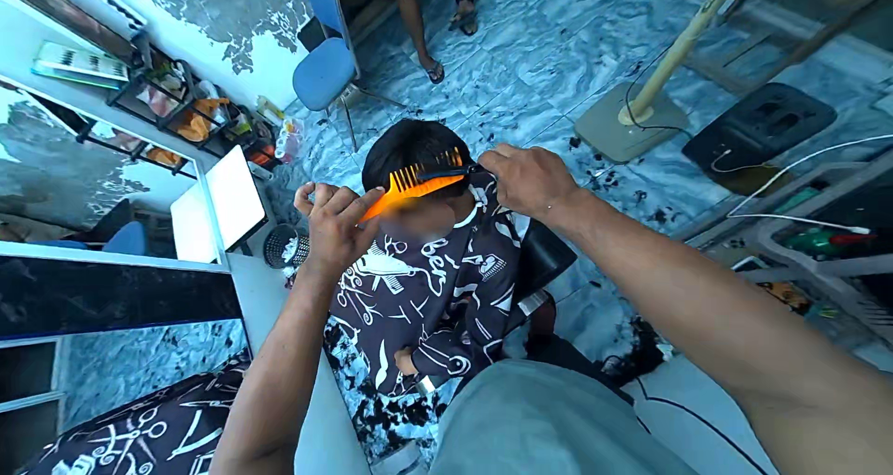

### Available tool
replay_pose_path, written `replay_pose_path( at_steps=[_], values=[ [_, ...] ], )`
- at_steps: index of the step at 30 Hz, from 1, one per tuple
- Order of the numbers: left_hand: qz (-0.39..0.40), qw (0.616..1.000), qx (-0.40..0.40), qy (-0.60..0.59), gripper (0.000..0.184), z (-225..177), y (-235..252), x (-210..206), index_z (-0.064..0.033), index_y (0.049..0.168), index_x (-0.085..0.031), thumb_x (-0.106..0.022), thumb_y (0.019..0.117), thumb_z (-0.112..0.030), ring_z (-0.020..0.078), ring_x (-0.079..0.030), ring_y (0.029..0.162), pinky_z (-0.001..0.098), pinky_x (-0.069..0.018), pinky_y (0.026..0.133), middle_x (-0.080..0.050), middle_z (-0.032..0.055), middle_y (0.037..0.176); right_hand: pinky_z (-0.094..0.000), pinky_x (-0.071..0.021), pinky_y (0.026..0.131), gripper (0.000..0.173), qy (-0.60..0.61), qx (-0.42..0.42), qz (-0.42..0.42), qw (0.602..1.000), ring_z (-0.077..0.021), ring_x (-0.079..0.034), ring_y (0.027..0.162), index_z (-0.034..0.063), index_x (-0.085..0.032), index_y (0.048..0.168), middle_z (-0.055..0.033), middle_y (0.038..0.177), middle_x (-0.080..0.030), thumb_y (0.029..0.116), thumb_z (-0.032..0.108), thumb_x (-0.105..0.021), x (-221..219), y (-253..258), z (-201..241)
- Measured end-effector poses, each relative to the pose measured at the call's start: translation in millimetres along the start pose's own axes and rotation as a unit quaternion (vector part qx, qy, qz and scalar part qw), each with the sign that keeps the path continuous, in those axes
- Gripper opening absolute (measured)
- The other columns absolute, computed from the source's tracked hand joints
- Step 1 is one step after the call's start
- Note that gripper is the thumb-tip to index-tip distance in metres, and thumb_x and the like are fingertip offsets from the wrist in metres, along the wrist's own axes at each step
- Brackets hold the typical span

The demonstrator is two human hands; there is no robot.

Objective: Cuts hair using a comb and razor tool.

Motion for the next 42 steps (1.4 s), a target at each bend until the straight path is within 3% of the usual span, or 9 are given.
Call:
replay_pose_path(
  at_steps=[5,14,18,21,24,28,32,36,42],
  values=[
    [-0.021,1.000,-0.006,-0.005,0.034,0,9,1,-0.0224,0.120,-0.078,-0.071,0.0947,-0.044,0.0261,-0.056,0.083,0.0560,-0.0301,0.101,-0.060,0.0053,0.075,-0.0574,-0.0509,0.080,0.042,-0.006,0.011,0.038,0.999,-0.0385,-0.064,0.103,0.0088,-0.063,0.125,-0.0177,0.114,-0.061,0.0846,0.016,-0.073,19,8,5],
    [-0.042,0.999,-0.015,-0.004,0.035,3,14,2,-0.0228,0.120,-0.078,-0.072,0.0939,-0.045,0.0267,-0.058,0.085,0.0572,-0.0299,0.102,-0.061,0.0055,0.076,-0.0594,-0.0558,0.075,0.034,-0.035,0.003,0.079,0.996,-0.0389,-0.068,0.100,0.0100,-0.066,0.120,-0.0169,0.111,-0.067,0.0871,0.003,-0.066,41,21,8],
    [-0.017,0.971,0.234,-0.053,0.035,16,30,6,-0.0083,0.114,-0.074,-0.052,0.1070,-0.034,0.0260,-0.064,0.086,0.0504,-0.0447,0.088,-0.071,0.0111,0.088,-0.0655,-0.0547,0.082,0.035,0.050,-0.050,0.053,0.996,-0.0415,-0.068,0.104,0.0058,-0.062,0.125,-0.0198,0.116,-0.067,0.0899,0.009,-0.065,42,19,-9],
    [0.043,0.908,0.350,-0.225,0.048,7,35,-7,-0.0003,0.097,-0.067,-0.035,0.1119,-0.033,0.0142,-0.065,0.061,0.0381,-0.0572,0.062,-0.069,0.0049,0.073,-0.0674,-0.0532,0.076,0.028,0.099,-0.139,0.007,0.985,-0.0432,-0.068,0.094,0.0035,-0.061,0.120,-0.0216,0.101,-0.068,0.0921,0.006,-0.060,41,10,-27],
    [0.128,0.933,0.216,-0.257,0.044,-12,3,-28,-0.0011,0.098,-0.069,-0.040,0.1106,-0.032,0.0162,-0.063,0.062,0.0405,-0.0558,0.062,-0.065,0.0067,0.072,-0.0649,-0.0548,0.081,0.038,0.131,-0.195,-0.009,0.972,-0.0391,-0.070,0.096,0.0028,-0.058,0.124,-0.0198,0.105,-0.069,0.0909,0.019,-0.069,34,1,-44],
    [0.102,0.985,0.047,-0.127,0.043,-19,-58,-39,-0.0161,0.122,-0.076,-0.057,0.1019,-0.048,0.0239,-0.061,0.084,0.0523,-0.0416,0.091,-0.066,0.0054,0.083,-0.0644,-0.0552,0.086,0.041,0.086,-0.160,0.014,0.983,-0.0406,-0.069,0.104,0.0039,-0.059,0.127,-0.0204,0.118,-0.067,0.0932,0.024,-0.071,20,-8,-42],
    [0.023,0.998,0.044,-0.041,0.037,-6,-64,-28,-0.0220,0.121,-0.076,-0.066,0.0971,-0.048,0.0264,-0.062,0.087,0.0605,-0.0321,0.104,-0.068,0.0058,0.084,-0.0625,-0.0526,0.070,0.026,-0.081,0.006,0.006,0.997,-0.0456,-0.068,0.095,0.0046,-0.066,0.118,-0.0235,0.110,-0.066,0.0949,-0.004,-0.056,11,-11,-2],
    [-0.039,0.999,0.027,0.011,0.034,2,-42,-12,-0.0242,0.122,-0.076,-0.067,0.0968,-0.046,0.0274,-0.061,0.088,0.0628,-0.0292,0.106,-0.065,0.0061,0.082,-0.0593,-0.0494,0.078,0.033,-0.105,0.043,0.015,0.994,-0.0441,-0.061,0.108,0.0059,-0.062,0.120,-0.0216,0.116,-0.060,0.0900,0.017,-0.071,5,-5,19],
    [-0.075,0.997,0.013,-0.004,0.034,0,-30,-2,-0.0236,0.121,-0.077,-0.069,0.0958,-0.046,0.0265,-0.060,0.087,0.0613,-0.0282,0.106,-0.063,0.0057,0.079,-0.0586,-0.0514,0.074,0.031,-0.073,0.018,0.026,0.997,-0.0423,-0.066,0.098,0.0046,-0.062,0.120,-0.0212,0.112,-0.063,0.0899,0.004,-0.062,19,1,25]
  ],
)
Point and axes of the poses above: each hand's wrist, its own y-axis towards the middle knuckle, its own x-axis out of the back of the hand, z = x × y, the point moved 6 cm from there along y, towards the middle knuckle
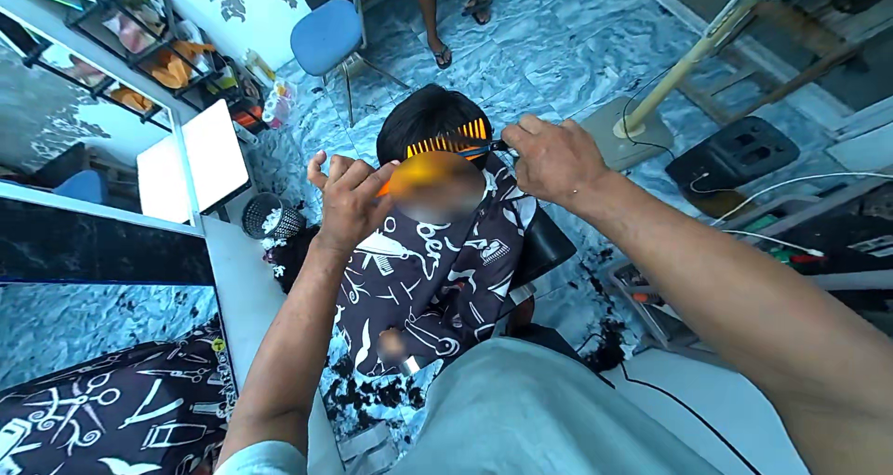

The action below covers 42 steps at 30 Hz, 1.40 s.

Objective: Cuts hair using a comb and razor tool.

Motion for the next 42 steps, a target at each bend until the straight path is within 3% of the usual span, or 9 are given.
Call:
replay_pose_path(
  at_steps=[4,8,10,16,18,22,26,32,42],
  values=[
    [-0.013,0.999,0.035,-0.002,0.035,6,6,2,-0.0205,0.121,-0.076,-0.068,0.0968,-0.044,0.0292,-0.060,0.086,0.0597,-0.0313,0.103,-0.064,0.0088,0.079,-0.0611,-0.0546,0.067,0.029,0.001,-0.015,0.020,1.000,-0.0445,-0.069,0.092,0.0050,-0.063,0.121,-0.0222,0.111,-0.065,0.0920,0.002,-0.060,20,6,6],
    [0.034,0.949,0.299,-0.096,0.041,30,37,2,-0.0027,0.111,-0.072,-0.044,0.1092,-0.033,0.0224,-0.067,0.076,0.0493,-0.0519,0.080,-0.071,0.0104,0.081,-0.0700,-0.0528,0.083,0.044,0.105,-0.072,0.027,0.991,-0.0461,-0.067,0.105,0.0028,-0.057,0.134,-0.0238,0.120,-0.066,0.0934,0.017,-0.067,30,7,-6],
    [0.064,0.903,0.349,-0.242,0.042,31,45,-9,0.0028,0.115,-0.066,-0.038,0.1113,-0.029,0.0156,-0.069,0.069,0.0389,-0.0609,0.072,-0.071,0.0085,0.081,-0.0712,-0.0528,0.086,0.042,0.127,-0.111,0.026,0.985,-0.0457,-0.068,0.105,0.0026,-0.054,0.136,-0.0243,0.117,-0.068,0.0955,0.012,-0.062,38,7,-12],
    [0.094,0.961,0.136,-0.220,0.037,-6,-21,-44,-0.0098,0.106,-0.075,-0.048,0.1072,-0.035,0.0211,-0.070,0.081,0.0491,-0.0551,0.082,-0.073,0.0062,0.085,-0.0736,-0.0510,0.076,0.039,0.059,-0.142,0.007,0.988,-0.0499,-0.067,0.096,0.0043,-0.052,0.139,-0.0259,0.112,-0.067,0.1009,0.012,-0.052,56,-6,-37],
    [0.040,0.975,0.099,-0.194,0.040,-21,-58,-53,-0.0185,0.119,-0.077,-0.052,0.1038,-0.046,0.0216,-0.065,0.086,0.0493,-0.0468,0.088,-0.072,0.0043,0.089,-0.0765,-0.0484,0.073,0.033,0.004,-0.124,0.002,0.992,-0.0551,-0.064,0.095,0.0010,-0.056,0.132,-0.0301,0.112,-0.065,0.0998,0.009,-0.052,57,-9,-31],
    [-0.046,0.978,0.135,-0.155,0.039,-16,-96,-69,-0.0245,0.121,-0.076,-0.064,0.0971,-0.052,0.0245,-0.063,0.094,0.0622,-0.0318,0.107,-0.070,0.0036,0.092,-0.0745,-0.0486,0.076,0.031,-0.131,-0.018,0.033,0.991,-0.0558,-0.063,0.101,-0.0004,-0.063,0.125,-0.0321,0.118,-0.061,0.0957,0.009,-0.062,48,-5,7],
    [-0.097,0.980,0.159,-0.074,0.032,12,-85,-59,-0.0279,0.117,-0.077,-0.069,0.0945,-0.049,0.0271,-0.064,0.095,0.0684,-0.0288,0.107,-0.070,0.0032,0.088,-0.0694,-0.0480,0.081,0.033,-0.181,0.083,0.040,0.979,-0.0509,-0.061,0.108,0.0030,-0.065,0.115,-0.0275,0.113,-0.063,0.0876,0.017,-0.075,33,3,38],
    [-0.153,0.979,0.130,-0.044,0.030,21,-64,-39,-0.0274,0.117,-0.077,-0.070,0.0946,-0.047,0.0257,-0.062,0.095,0.0660,-0.0259,0.108,-0.067,0.0034,0.085,-0.0625,-0.0517,0.067,0.024,-0.189,0.081,0.039,0.978,-0.0482,-0.067,0.092,0.0009,-0.062,0.117,-0.0259,0.103,-0.064,0.0933,-0.004,-0.058,43,11,58],
    [-0.168,0.978,0.114,-0.049,0.032,20,-62,-35,-0.0267,0.117,-0.077,-0.072,0.0937,-0.047,0.0245,-0.060,0.094,0.0645,-0.0255,0.109,-0.065,0.0030,0.084,-0.0591,-0.0496,0.070,0.026,-0.201,0.076,0.036,0.976,-0.0431,-0.065,0.095,0.0042,-0.063,0.115,-0.0213,0.104,-0.063,0.0893,-0.001,-0.061,51,15,58]
  ],
)
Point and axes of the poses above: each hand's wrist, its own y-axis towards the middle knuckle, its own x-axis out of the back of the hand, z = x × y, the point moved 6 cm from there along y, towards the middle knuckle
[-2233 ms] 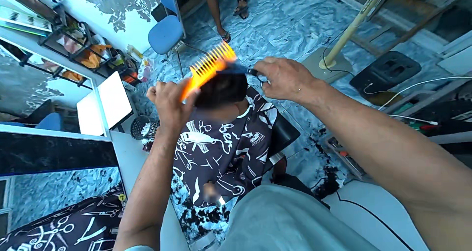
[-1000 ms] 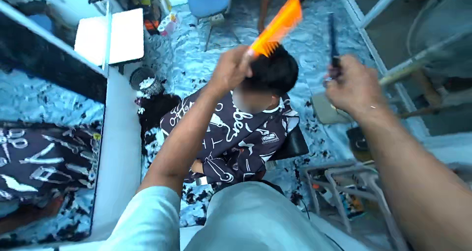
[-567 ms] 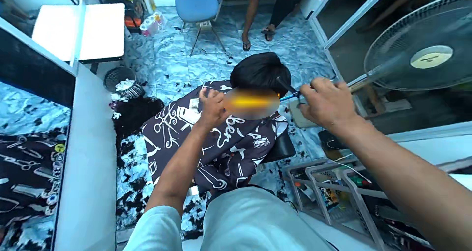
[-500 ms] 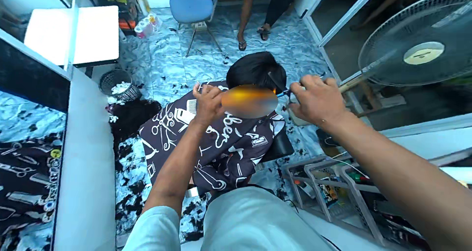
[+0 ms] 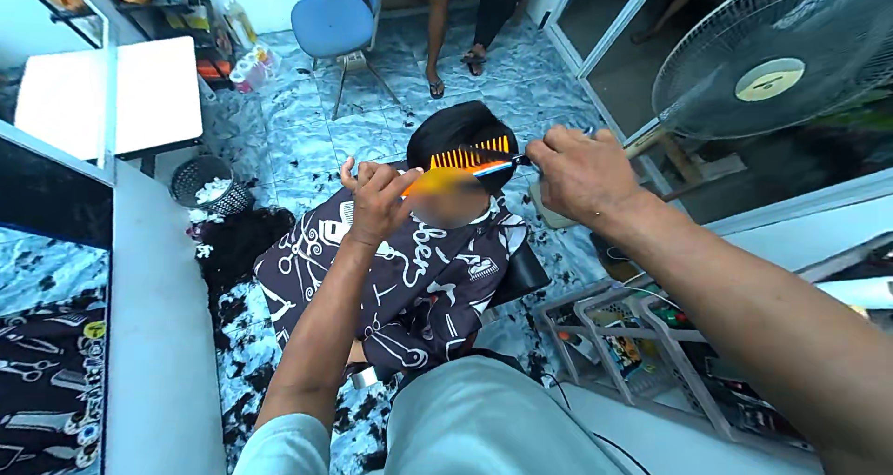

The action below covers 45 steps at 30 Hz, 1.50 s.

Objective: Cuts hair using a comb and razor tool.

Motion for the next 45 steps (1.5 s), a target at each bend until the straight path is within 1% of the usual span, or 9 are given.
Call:
replay_pose_path(
  at_steps=[3,6,9,15,18,24,40,43,45],
  values=[
    [0.005,1.000,0.026,0.006,0.033,2,2,-1,-0.0247,0.117,-0.077,-0.070,0.0945,-0.048,0.0256,-0.061,0.091,0.0632,-0.0270,0.108,-0.065,0.0045,0.084,-0.0587,-0.0523,0.067,0.027,0.014,-0.027,0.030,0.999,-0.0428,-0.068,0.087,0.0049,-0.064,0.118,-0.0214,0.104,-0.065,0.0922,-0.001,-0.061,-2,3,-3],
    [0.023,0.974,0.221,-0.036,0.032,20,11,1,-0.0116,0.119,-0.075,-0.059,0.1031,-0.035,0.0251,-0.063,0.091,0.0536,-0.0393,0.098,-0.070,0.0097,0.089,-0.0642,-0.0546,0.065,0.035,0.095,-0.087,0.048,0.991,-0.0452,-0.069,0.086,0.0046,-0.060,0.127,-0.0228,0.114,-0.064,0.0928,0.013,-0.062,-7,-4,-14],
    [0.001,0.933,0.337,-0.125,0.042,13,38,0,0.0010,0.106,-0.068,-0.039,0.1115,-0.028,0.0146,-0.062,0.062,0.0386,-0.0553,0.064,-0.064,0.0058,0.071,-0.0700,-0.0529,0.070,0.032,0.140,-0.165,0.041,0.975,-0.0505,-0.067,0.094,0.0007,-0.055,0.127,-0.0272,0.112,-0.065,0.0967,0.012,-0.057,-9,-17,-36],
    [0.244,0.949,0.082,-0.180,0.039,-21,34,-26,-0.0037,0.108,-0.072,-0.043,0.1094,-0.030,0.0213,-0.070,0.074,0.0470,-0.0573,0.075,-0.071,0.0083,0.080,-0.0766,-0.0485,0.081,0.050,0.173,-0.234,0.037,0.956,-0.0563,-0.063,0.105,-0.0040,-0.052,0.133,-0.0333,0.119,-0.063,0.0945,0.024,-0.068,-7,-16,-59],
    [0.221,0.968,-0.022,-0.117,0.040,-14,-18,-18,-0.0160,0.121,-0.075,-0.051,0.1055,-0.044,0.0261,-0.064,0.085,0.0515,-0.0462,0.090,-0.069,0.0081,0.086,-0.0778,-0.0468,0.076,0.038,0.104,-0.186,0.046,0.976,-0.0584,-0.064,0.099,-0.0016,-0.057,0.131,-0.0341,0.120,-0.061,0.0983,0.018,-0.062,0,-18,-44],
    [0.119,0.993,0.024,-0.009,0.033,19,-51,-14,-0.0273,0.121,-0.075,-0.065,0.0978,-0.049,0.0281,-0.063,0.093,0.0646,-0.0293,0.108,-0.068,0.0053,0.087,-0.0624,-0.0493,0.073,0.020,-0.037,0.042,-0.004,0.998,-0.0480,-0.065,0.098,-0.0005,-0.061,0.115,-0.0262,0.107,-0.063,0.0956,0.000,-0.059,-24,-13,18],
    [0.028,0.998,0.054,-0.006,0.034,32,-22,13,-0.0218,0.121,-0.075,-0.066,0.0983,-0.045,0.0312,-0.062,0.094,0.0651,-0.0292,0.107,-0.067,0.0111,0.088,-0.0647,-0.0500,0.074,0.027,-0.015,0.013,0.005,1.000,-0.0473,-0.066,0.096,0.0001,-0.061,0.120,-0.0256,0.110,-0.064,0.0939,-0.005,-0.058,-1,-2,40],
    [-0.032,0.975,0.206,-0.072,0.032,41,-20,9,-0.0064,0.120,-0.073,-0.056,0.1054,-0.030,0.0233,-0.063,0.086,0.0491,-0.0432,0.092,-0.070,0.0108,0.088,-0.0696,-0.0513,0.065,0.031,0.038,-0.083,0.050,0.995,-0.0522,-0.067,0.087,0.0003,-0.060,0.128,-0.0294,0.114,-0.064,0.0985,0.003,-0.052,12,-9,23],
    [-0.072,0.948,0.268,-0.158,0.036,32,-11,11,0.0011,0.105,-0.068,-0.043,0.1108,-0.025,0.0128,-0.057,0.060,0.0351,-0.0515,0.061,-0.060,0.0056,0.069,-0.0736,-0.0508,0.068,0.035,0.095,-0.154,0.051,0.982,-0.0559,-0.066,0.092,-0.0007,-0.053,0.134,-0.0319,0.119,-0.061,0.1004,0.011,-0.050,18,-7,8]
  ],
)
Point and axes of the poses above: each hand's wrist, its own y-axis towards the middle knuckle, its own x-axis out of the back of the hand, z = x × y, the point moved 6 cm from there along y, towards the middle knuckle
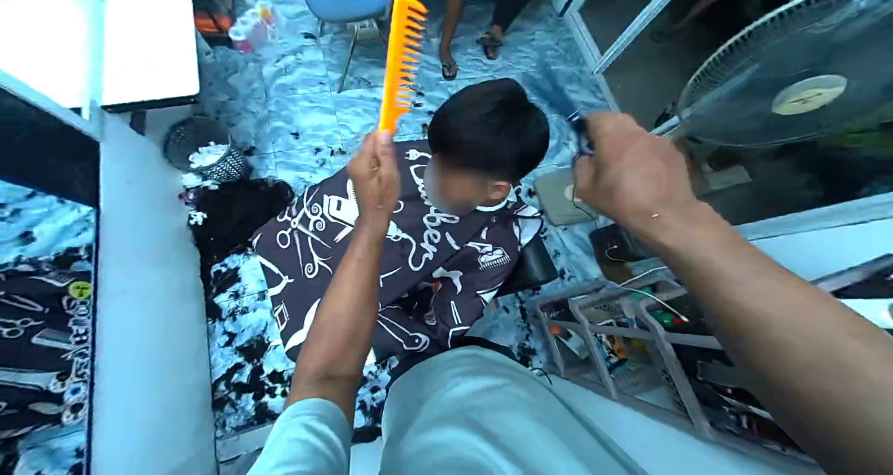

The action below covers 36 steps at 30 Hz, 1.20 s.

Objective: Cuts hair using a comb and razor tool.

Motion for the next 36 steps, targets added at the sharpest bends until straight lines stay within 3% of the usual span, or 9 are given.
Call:
replay_pose_path(
  at_steps=[2,4,7,10,13,16,22,26,36],
  values=[
    [0.094,0.992,-0.014,-0.088,0.039,-23,-6,-21,0.0052,0.100,-0.069,-0.043,0.1106,-0.022,0.0142,-0.060,0.057,0.0364,-0.0558,0.059,-0.062,0.0078,0.067,-0.0763,-0.0492,0.075,0.037,0.037,-0.037,-0.020,0.998,-0.0584,-0.064,0.100,-0.0036,-0.049,0.136,-0.0355,0.119,-0.061,0.1013,0.009,-0.049,7,4,-14],
    [0.211,0.971,-0.079,-0.076,0.037,-31,-12,-41,0.0015,0.103,-0.073,-0.045,0.1094,-0.022,0.0160,-0.067,0.067,0.0404,-0.0587,0.071,-0.070,0.0077,0.074,-0.0758,-0.0488,0.079,0.034,0.040,-0.048,-0.059,0.996,-0.0583,-0.063,0.102,-0.0044,-0.050,0.133,-0.0356,0.116,-0.062,0.1013,0.006,-0.046,14,5,-24],
    [0.297,0.938,-0.176,0.018,0.039,-11,-32,-41,-0.0117,0.112,-0.076,-0.047,0.1074,-0.038,0.0208,-0.068,0.082,0.0502,-0.0475,0.089,-0.074,0.0062,0.087,-0.0768,-0.0474,0.080,0.031,0.034,-0.060,-0.082,0.994,-0.0585,-0.063,0.104,-0.0030,-0.054,0.130,-0.0348,0.117,-0.062,0.1013,0.005,-0.046,22,0,-29],
    [0.281,0.935,-0.199,0.086,0.044,13,-61,-28,-0.0207,0.121,-0.075,-0.053,0.1014,-0.054,0.0257,-0.063,0.090,0.0585,-0.0366,0.105,-0.068,0.0056,0.086,-0.0767,-0.0466,0.071,0.029,-0.050,0.009,-0.057,0.997,-0.0603,-0.063,0.095,-0.0017,-0.058,0.125,-0.0354,0.113,-0.062,0.0988,0.002,-0.047,10,-7,-20],
    [0.222,0.950,-0.175,0.135,0.041,33,-66,-23,-0.0271,0.122,-0.074,-0.058,0.0987,-0.057,0.0282,-0.063,0.096,0.0662,-0.0296,0.107,-0.068,0.0051,0.090,-0.0723,-0.0467,0.081,0.023,-0.137,0.140,-0.049,0.979,-0.0526,-0.065,0.099,0.0024,-0.061,0.122,-0.0295,0.111,-0.064,0.0996,0.003,-0.053,-18,-9,-5],
    [0.160,0.958,-0.173,0.162,0.035,37,-50,-20,-0.0289,0.121,-0.075,-0.063,0.0974,-0.053,0.0299,-0.061,0.096,0.0681,-0.0269,0.107,-0.066,0.0058,0.087,-0.0703,-0.0472,0.080,0.023,-0.165,0.197,-0.048,0.965,-0.0519,-0.062,0.103,0.0010,-0.060,0.119,-0.0282,0.109,-0.061,0.0971,0.007,-0.061,-37,-10,13],
    [0.095,0.960,-0.213,0.156,0.033,23,-32,-16,-0.0280,0.120,-0.075,-0.066,0.0967,-0.050,0.0277,-0.060,0.094,0.0653,-0.0263,0.107,-0.064,0.0056,0.085,-0.0592,-0.0497,0.071,0.021,-0.179,0.169,-0.047,0.968,-0.0463,-0.068,0.088,-0.0015,-0.059,0.118,-0.0266,0.100,-0.065,0.0984,-0.005,-0.053,-38,-7,27],
    [0.083,0.961,-0.214,0.153,0.033,21,-33,-13,-0.0284,0.119,-0.075,-0.067,0.0960,-0.051,0.0270,-0.060,0.096,0.0640,-0.0262,0.108,-0.065,0.0048,0.086,-0.0609,-0.0483,0.073,0.021,-0.180,0.159,-0.054,0.969,-0.0476,-0.064,0.096,-0.0009,-0.056,0.118,-0.0265,0.105,-0.061,0.0974,-0.002,-0.053,-38,-9,25],
    [0.048,0.976,-0.170,0.128,0.034,16,-26,-17,-0.0220,0.120,-0.075,-0.066,0.0975,-0.046,0.0289,-0.062,0.094,0.0614,-0.0303,0.105,-0.067,0.0088,0.088,-0.0661,-0.0501,0.074,0.024,-0.125,0.122,-0.040,0.984,-0.0486,-0.068,0.090,0.0005,-0.061,0.121,-0.0275,0.107,-0.065,0.0980,-0.002,-0.053,-23,-10,27]
  ],
)
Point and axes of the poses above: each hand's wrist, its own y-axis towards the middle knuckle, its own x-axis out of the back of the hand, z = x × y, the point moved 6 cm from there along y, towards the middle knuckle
